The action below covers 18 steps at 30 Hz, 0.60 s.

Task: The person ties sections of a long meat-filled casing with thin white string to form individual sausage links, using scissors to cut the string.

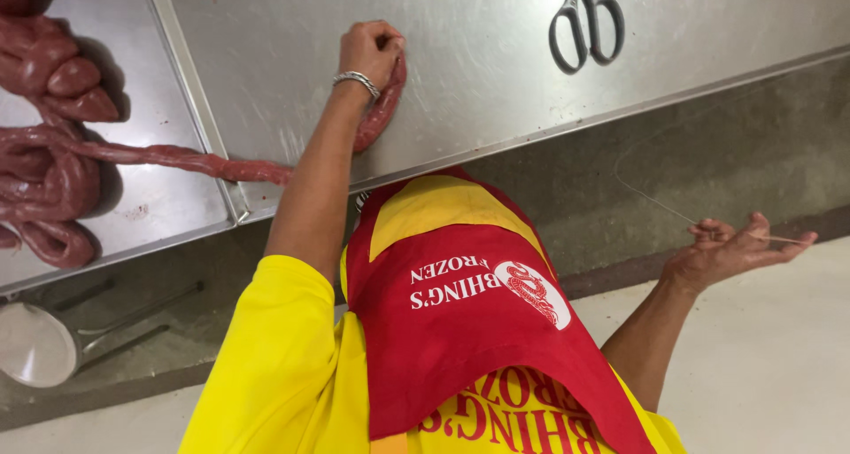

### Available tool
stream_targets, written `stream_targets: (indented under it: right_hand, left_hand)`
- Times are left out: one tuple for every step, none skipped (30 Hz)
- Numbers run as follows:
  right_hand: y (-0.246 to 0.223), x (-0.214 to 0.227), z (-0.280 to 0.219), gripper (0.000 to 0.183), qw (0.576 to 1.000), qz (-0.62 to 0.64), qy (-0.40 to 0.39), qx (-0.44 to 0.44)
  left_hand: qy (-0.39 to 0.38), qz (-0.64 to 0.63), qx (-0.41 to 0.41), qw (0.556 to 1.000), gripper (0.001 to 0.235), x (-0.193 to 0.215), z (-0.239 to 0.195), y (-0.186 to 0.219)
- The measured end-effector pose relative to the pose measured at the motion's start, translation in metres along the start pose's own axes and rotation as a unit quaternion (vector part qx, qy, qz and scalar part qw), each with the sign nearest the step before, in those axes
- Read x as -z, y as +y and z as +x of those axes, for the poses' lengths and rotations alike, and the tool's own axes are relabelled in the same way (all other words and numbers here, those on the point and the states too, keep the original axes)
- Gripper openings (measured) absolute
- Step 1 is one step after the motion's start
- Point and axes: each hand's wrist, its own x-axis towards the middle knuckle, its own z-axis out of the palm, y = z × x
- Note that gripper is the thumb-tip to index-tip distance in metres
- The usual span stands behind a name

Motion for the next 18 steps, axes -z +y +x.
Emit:
stream_targets:
  right_hand:
    - [0.001, -0.002, -0.003, 0.076, 1.000, 0.001, -0.005, 0.002]
    - [0.001, -0.006, -0.007, 0.077, 1.000, 0.002, 0.002, -0.011]
    - [0.000, -0.010, -0.012, 0.078, 1.000, 0.002, 0.007, -0.025]
    - [-0.002, -0.016, -0.017, 0.078, 0.999, 0.003, 0.012, -0.038]
    - [-0.005, -0.023, -0.019, 0.076, 0.998, 0.008, 0.020, -0.052]
    - [-0.008, -0.030, -0.023, 0.074, 0.997, 0.013, 0.028, -0.066]
    - [-0.012, -0.038, -0.030, 0.072, 0.996, 0.020, 0.035, -0.081]
    - [-0.017, -0.046, -0.038, 0.070, 0.996, 0.019, 0.026, -0.081]
    - [-0.021, -0.055, -0.044, 0.069, 0.997, 0.018, 0.021, -0.079]
    - [-0.024, -0.064, -0.050, 0.068, 0.997, 0.017, 0.016, -0.077]
    - [-0.030, -0.072, -0.055, 0.069, 0.997, 0.010, 0.007, -0.073]
    - [-0.034, -0.082, -0.062, 0.070, 0.998, 0.003, -0.001, -0.070]
    - [-0.037, -0.095, -0.065, 0.072, 0.998, -0.003, -0.016, -0.065]
    - [-0.040, -0.110, -0.071, 0.073, 0.997, -0.013, -0.048, -0.063]
    - [-0.042, -0.127, -0.079, 0.074, 0.994, -0.024, -0.084, -0.065]
    - [-0.044, -0.146, -0.089, 0.076, 0.990, -0.036, -0.119, -0.066]
    - [-0.046, -0.165, -0.100, 0.078, 0.985, -0.058, -0.150, -0.065]
    - [-0.048, -0.186, -0.109, 0.080, 0.978, -0.080, -0.181, -0.064]
  left_hand:
    - [-0.008, -0.126, 0.030, 0.992, 0.025, 0.000, 0.005, -0.001]
    - [-0.017, -0.249, 0.060, 0.967, 0.033, 0.004, 0.010, 0.000]
    - [-0.026, -0.368, 0.092, 0.925, 0.041, 0.009, 0.014, 0.002]
    - [-0.022, -0.452, 0.128, 0.882, 0.044, 0.014, 0.016, 0.007]
    - [-0.014, -0.532, 0.164, 0.831, 0.047, 0.020, 0.014, 0.012]
    - [-0.006, -0.605, 0.199, 0.771, 0.050, 0.026, 0.009, 0.018]
    - [0.009, -0.450, 0.169, 0.877, 0.051, 0.030, -0.004, 0.025]
    - [0.025, -0.278, 0.135, 0.951, 0.052, 0.028, -0.021, 0.034]
    - [0.039, -0.095, 0.095, 0.990, 0.055, 0.028, -0.033, 0.043]
    - [0.071, 0.027, 0.049, 0.996, 0.059, 0.026, -0.060, 0.047]
    - [0.100, 0.145, 0.000, 0.984, 0.067, 0.021, -0.095, 0.050]
    - [0.071, 0.187, 0.002, 0.980, 0.070, 0.019, -0.122, 0.051]
    - [0.047, 0.226, 0.008, 0.973, 0.073, 0.018, -0.140, 0.050]
    - [0.063, 0.223, -0.035, 0.972, 0.065, 0.017, -0.145, 0.047]
    - [0.080, 0.222, -0.073, 0.969, 0.057, 0.018, -0.154, 0.044]
    - [0.097, 0.220, -0.110, 0.964, 0.049, 0.021, -0.162, 0.039]
    - [0.027, 0.185, -0.074, 0.979, 0.049, 0.026, -0.167, 0.033]
    - [-0.043, 0.149, -0.038, 0.987, 0.049, 0.031, -0.168, 0.028]
